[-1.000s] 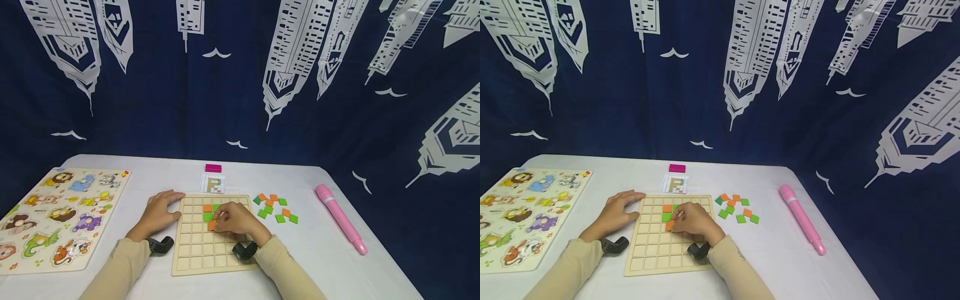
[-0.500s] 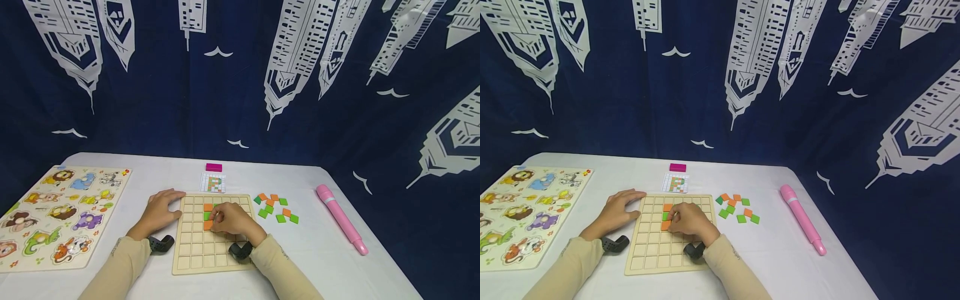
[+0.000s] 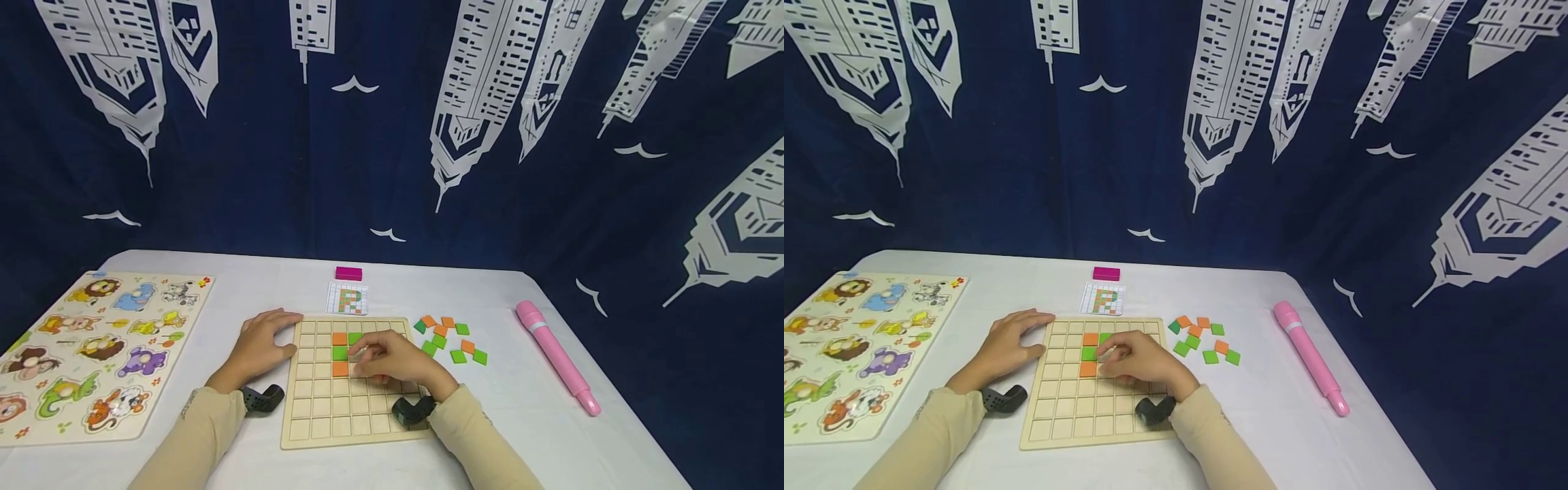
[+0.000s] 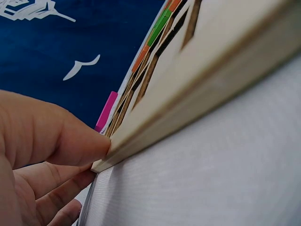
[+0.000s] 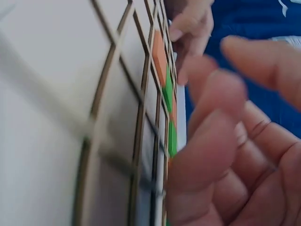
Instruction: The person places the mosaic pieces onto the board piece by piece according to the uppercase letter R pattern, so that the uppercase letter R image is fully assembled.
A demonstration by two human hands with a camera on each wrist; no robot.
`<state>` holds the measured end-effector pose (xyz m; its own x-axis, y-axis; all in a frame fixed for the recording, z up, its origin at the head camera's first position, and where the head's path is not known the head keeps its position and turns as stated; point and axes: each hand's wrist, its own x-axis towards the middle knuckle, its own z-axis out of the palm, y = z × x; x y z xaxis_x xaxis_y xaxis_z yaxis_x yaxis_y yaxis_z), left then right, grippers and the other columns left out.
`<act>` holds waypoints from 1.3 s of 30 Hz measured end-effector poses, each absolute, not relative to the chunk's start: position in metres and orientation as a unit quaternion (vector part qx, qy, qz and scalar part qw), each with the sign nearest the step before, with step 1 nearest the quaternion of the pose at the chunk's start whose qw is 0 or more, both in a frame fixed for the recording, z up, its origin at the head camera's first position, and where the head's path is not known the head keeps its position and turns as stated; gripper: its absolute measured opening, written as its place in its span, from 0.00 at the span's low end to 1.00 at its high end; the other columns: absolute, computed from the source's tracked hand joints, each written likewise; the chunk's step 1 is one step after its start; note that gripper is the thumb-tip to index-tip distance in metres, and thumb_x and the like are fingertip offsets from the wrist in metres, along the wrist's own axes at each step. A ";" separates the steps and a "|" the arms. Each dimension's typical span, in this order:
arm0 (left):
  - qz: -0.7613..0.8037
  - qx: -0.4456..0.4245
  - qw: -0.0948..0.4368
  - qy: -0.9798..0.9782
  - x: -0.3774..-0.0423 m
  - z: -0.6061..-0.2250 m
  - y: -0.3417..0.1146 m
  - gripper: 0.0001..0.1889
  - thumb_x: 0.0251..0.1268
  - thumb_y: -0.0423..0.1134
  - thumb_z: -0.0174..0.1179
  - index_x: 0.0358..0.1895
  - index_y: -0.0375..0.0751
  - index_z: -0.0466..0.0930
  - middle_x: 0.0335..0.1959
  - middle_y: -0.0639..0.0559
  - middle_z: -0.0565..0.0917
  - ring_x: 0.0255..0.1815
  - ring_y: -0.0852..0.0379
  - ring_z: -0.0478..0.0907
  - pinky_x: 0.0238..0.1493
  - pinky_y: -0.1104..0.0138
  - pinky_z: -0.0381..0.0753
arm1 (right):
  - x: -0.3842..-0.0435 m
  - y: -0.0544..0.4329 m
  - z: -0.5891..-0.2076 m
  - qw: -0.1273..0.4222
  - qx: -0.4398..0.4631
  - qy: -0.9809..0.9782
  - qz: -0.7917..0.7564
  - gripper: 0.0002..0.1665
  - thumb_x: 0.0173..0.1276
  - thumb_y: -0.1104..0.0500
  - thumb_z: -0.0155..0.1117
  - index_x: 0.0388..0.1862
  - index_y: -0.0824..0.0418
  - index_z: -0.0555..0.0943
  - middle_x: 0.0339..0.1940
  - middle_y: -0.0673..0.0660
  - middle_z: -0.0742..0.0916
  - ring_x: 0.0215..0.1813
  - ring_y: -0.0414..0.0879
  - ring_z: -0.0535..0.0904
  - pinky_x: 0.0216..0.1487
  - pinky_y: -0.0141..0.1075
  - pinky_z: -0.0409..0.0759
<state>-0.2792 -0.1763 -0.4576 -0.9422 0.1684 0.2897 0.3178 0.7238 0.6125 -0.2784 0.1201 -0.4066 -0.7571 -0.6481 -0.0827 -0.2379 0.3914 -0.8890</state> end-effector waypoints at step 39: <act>-0.350 -0.129 0.097 -0.923 -0.277 -0.454 -0.176 0.30 0.59 0.35 0.68 0.69 0.33 0.82 0.70 0.34 0.82 0.80 0.29 0.66 0.78 0.35 0.55 | -0.276 0.299 -0.426 0.007 -0.095 0.802 -0.590 0.24 0.79 0.66 0.63 0.67 0.80 0.75 0.32 0.50 0.88 0.23 0.38 0.72 0.25 0.28 0.73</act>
